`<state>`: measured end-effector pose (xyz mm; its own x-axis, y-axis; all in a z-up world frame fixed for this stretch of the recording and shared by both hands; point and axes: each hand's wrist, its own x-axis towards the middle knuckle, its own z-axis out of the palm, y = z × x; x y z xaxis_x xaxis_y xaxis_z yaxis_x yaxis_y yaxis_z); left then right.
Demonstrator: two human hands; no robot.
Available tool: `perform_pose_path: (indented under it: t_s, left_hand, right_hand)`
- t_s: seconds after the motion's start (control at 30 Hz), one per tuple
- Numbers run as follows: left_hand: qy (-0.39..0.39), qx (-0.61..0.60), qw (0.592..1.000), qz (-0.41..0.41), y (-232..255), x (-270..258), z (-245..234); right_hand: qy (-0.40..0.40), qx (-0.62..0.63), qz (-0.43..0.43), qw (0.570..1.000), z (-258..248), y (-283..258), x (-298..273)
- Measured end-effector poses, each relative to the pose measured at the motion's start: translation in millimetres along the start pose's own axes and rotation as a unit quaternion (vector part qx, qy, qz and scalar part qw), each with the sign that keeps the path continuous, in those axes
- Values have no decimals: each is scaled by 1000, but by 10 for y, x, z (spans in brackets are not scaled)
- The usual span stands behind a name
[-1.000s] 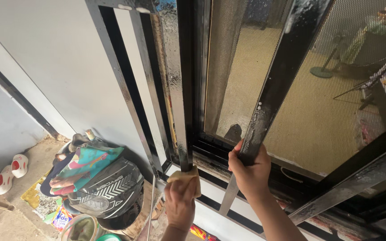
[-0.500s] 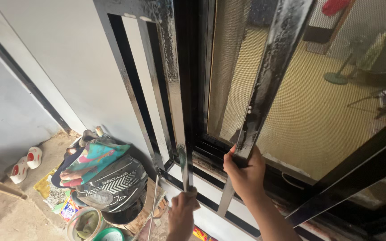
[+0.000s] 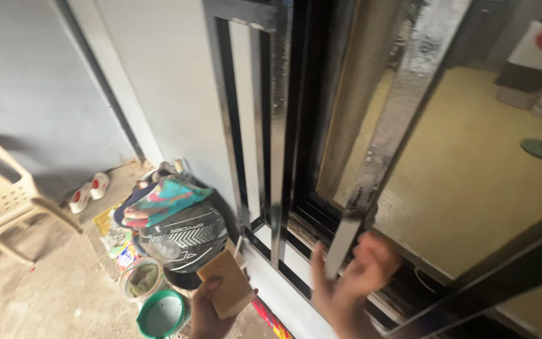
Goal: The person sands the black metal frame of a window using a sanding block, moving it back and forth along the vertical and horizontal bars of the grate.
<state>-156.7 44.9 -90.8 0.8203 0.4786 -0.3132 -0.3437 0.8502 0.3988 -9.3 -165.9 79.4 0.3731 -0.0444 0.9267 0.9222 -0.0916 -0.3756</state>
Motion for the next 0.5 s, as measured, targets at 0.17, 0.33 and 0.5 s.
perform_pose_path:
  t_s: [0.17,0.33,0.5]
  left_hand:
    - [-24,15,998,58,176,-435,586]
    - [94,38,987,124,348,-506,589]
    - [-14,-86,988,130,520,-542,345]
  right_hand:
    - [-249,143,91,954,431,-302,-360]
    - [-436,146,321,828,937,-422,-729]
    - [-511,208,401,732,1298,-503,-1204]
